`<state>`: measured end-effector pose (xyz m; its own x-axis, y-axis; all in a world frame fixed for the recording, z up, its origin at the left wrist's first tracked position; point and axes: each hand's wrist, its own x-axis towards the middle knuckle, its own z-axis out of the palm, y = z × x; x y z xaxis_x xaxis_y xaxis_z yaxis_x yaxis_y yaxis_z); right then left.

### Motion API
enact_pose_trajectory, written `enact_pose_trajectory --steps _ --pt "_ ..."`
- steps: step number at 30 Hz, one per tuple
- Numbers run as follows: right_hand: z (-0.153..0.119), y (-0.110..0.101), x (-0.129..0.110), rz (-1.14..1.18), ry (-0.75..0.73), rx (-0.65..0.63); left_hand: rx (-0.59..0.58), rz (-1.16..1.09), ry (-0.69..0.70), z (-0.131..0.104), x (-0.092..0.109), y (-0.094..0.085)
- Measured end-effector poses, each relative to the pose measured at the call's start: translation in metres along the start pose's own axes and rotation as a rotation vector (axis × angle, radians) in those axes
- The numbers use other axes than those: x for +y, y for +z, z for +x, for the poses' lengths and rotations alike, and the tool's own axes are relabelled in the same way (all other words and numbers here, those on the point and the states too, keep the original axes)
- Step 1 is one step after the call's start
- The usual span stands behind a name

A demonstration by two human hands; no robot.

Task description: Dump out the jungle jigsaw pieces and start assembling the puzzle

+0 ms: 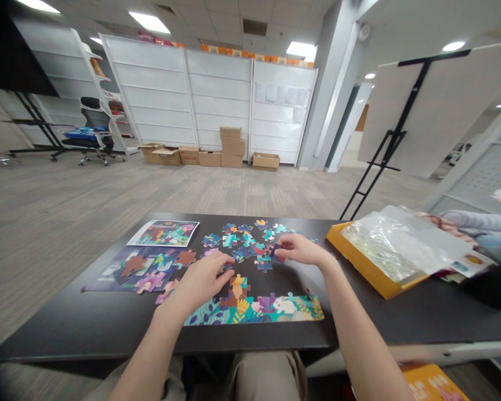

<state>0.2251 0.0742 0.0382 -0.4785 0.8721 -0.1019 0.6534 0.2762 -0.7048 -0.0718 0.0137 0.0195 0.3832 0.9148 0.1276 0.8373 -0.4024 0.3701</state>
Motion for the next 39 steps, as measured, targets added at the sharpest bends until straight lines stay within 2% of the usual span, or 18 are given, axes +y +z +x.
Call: enact_pose_trajectory --steps 3,7,11,15,17,18,21,22,23,28,33,39 --pt "0.001 0.007 -0.011 0.191 -0.031 -0.065 0.049 -0.112 0.048 0.002 0.009 0.003" --pt "0.005 0.019 -0.012 0.256 -0.014 -0.228 0.029 -0.107 0.124 0.005 0.023 0.013" --pt "0.01 0.029 -0.014 0.317 -0.018 -0.24 0.025 -0.076 0.136 0.009 0.037 0.023" --pt "0.012 0.035 -0.017 0.371 -0.072 -0.274 0.067 -0.097 0.06 0.015 0.047 0.023" --pt "0.013 0.031 -0.012 0.321 -0.083 -0.243 0.062 -0.089 0.03 0.018 0.049 0.021" --pt "0.013 0.027 -0.007 0.251 -0.084 -0.168 0.057 -0.079 0.022 0.019 0.048 0.02" --pt "0.016 0.015 0.015 -0.119 -0.053 0.219 0.038 -0.036 0.032 0.021 0.044 0.018" --pt "0.017 0.011 0.023 -0.238 -0.041 0.307 0.031 -0.02 0.041 0.022 0.042 0.019" --pt "0.018 0.009 0.03 -0.324 -0.036 0.342 0.023 -0.007 0.053 0.022 0.04 0.019" --pt "0.019 0.005 0.046 -0.418 -0.021 0.191 -0.024 0.01 0.146 0.022 0.041 0.028" --pt "0.012 0.0 0.037 -0.474 0.101 0.119 -0.109 -0.014 0.254 0.022 0.051 0.033" --pt "0.007 -0.001 0.029 -0.484 0.159 0.072 -0.124 0.002 0.232 0.021 0.054 0.029"
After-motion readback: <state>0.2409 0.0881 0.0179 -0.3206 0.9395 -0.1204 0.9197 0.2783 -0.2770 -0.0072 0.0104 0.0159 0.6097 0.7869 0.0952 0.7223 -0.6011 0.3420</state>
